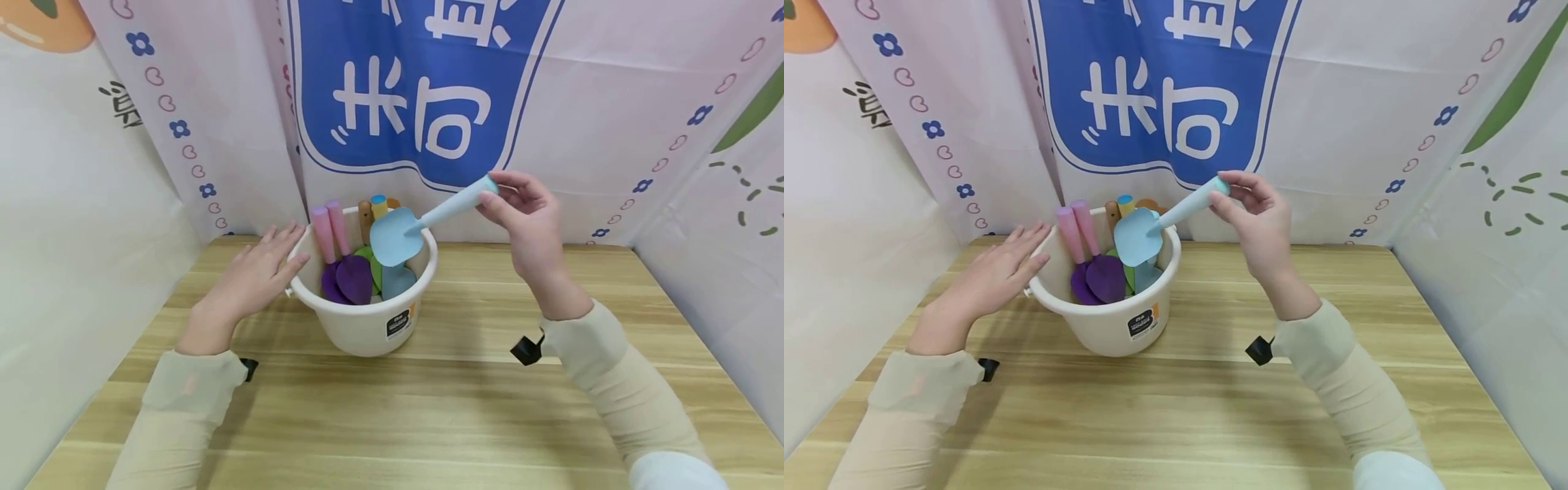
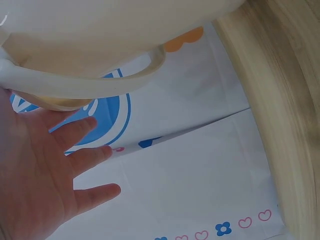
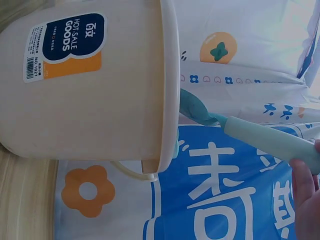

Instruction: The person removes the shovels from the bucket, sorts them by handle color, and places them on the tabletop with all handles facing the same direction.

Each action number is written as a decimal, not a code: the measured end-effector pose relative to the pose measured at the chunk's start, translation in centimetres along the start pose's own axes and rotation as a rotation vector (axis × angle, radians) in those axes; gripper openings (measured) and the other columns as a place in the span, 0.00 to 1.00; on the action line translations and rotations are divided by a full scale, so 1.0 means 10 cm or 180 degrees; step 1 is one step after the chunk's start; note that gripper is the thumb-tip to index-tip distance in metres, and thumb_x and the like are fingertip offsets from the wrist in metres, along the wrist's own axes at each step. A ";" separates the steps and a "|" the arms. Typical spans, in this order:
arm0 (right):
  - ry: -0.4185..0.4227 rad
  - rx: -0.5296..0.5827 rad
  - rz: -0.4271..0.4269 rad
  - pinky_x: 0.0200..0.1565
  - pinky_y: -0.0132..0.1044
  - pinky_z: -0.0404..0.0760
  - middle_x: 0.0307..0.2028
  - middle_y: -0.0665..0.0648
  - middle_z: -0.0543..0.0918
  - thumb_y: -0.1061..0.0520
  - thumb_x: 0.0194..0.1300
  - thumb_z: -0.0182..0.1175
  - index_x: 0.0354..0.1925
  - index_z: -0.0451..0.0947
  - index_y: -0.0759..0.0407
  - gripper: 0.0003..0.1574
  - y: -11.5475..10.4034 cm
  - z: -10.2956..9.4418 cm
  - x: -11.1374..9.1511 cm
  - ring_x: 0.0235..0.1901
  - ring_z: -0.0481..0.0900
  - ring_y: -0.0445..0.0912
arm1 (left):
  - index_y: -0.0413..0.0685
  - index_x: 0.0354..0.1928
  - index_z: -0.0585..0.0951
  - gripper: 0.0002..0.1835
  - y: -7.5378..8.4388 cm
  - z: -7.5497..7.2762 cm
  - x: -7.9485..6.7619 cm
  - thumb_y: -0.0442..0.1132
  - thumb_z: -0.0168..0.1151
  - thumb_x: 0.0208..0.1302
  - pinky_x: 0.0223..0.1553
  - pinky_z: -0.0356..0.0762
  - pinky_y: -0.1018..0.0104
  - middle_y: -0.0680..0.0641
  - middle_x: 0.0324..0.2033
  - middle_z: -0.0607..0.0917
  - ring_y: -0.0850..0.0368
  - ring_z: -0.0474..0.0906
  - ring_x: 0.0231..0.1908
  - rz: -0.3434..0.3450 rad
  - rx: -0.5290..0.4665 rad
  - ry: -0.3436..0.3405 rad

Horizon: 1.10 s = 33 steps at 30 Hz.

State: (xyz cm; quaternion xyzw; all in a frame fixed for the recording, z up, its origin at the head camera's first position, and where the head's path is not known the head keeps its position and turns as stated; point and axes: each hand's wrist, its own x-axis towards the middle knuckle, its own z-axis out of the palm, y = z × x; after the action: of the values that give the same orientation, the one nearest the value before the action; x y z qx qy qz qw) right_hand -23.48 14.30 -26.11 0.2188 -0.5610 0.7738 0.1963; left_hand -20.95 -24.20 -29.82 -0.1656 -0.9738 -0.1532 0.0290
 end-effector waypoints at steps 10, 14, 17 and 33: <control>0.0327 0.0477 0.0250 0.48 0.40 0.86 0.42 0.59 0.81 0.76 0.67 0.59 0.44 0.87 0.61 0.16 -0.08 -0.17 0.00 0.41 0.83 0.47 | 0.49 0.83 0.49 0.39 0.00 0.00 0.02 0.64 0.30 0.81 0.70 0.40 0.25 0.42 0.81 0.48 0.34 0.38 0.78 0.0019 0.0006 0.0011; 0.0482 0.0583 0.0318 0.49 0.39 0.86 0.40 0.58 0.81 0.75 0.68 0.60 0.42 0.87 0.62 0.14 -0.13 -0.24 0.01 0.42 0.82 0.46 | 0.49 0.83 0.49 0.39 0.00 0.00 0.02 0.64 0.30 0.81 0.70 0.40 0.25 0.41 0.81 0.48 0.34 0.38 0.78 0.0019 0.0009 0.0005; 0.0555 0.0774 0.0368 0.50 0.40 0.85 0.41 0.60 0.78 0.74 0.66 0.64 0.42 0.86 0.65 0.10 -0.16 -0.32 0.03 0.43 0.81 0.48 | 0.49 0.83 0.49 0.39 0.01 0.00 0.02 0.64 0.30 0.81 0.71 0.40 0.25 0.41 0.81 0.47 0.34 0.38 0.78 0.0015 0.0013 -0.0002; 0.0889 0.1509 0.0594 0.48 0.37 0.85 0.44 0.62 0.78 0.76 0.65 0.63 0.45 0.80 0.71 0.10 -0.25 -0.78 0.09 0.37 0.83 0.49 | 0.48 0.83 0.49 0.39 0.01 0.00 0.01 0.64 0.30 0.81 0.71 0.40 0.25 0.42 0.81 0.47 0.32 0.39 0.78 0.0005 0.0033 -0.0010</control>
State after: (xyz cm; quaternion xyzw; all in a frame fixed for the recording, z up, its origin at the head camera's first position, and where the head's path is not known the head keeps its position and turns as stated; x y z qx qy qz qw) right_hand -23.75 22.55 -25.76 0.0974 -0.3498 0.9207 0.1430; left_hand -21.00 -24.09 -29.79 -0.1665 -0.9745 -0.1478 0.0285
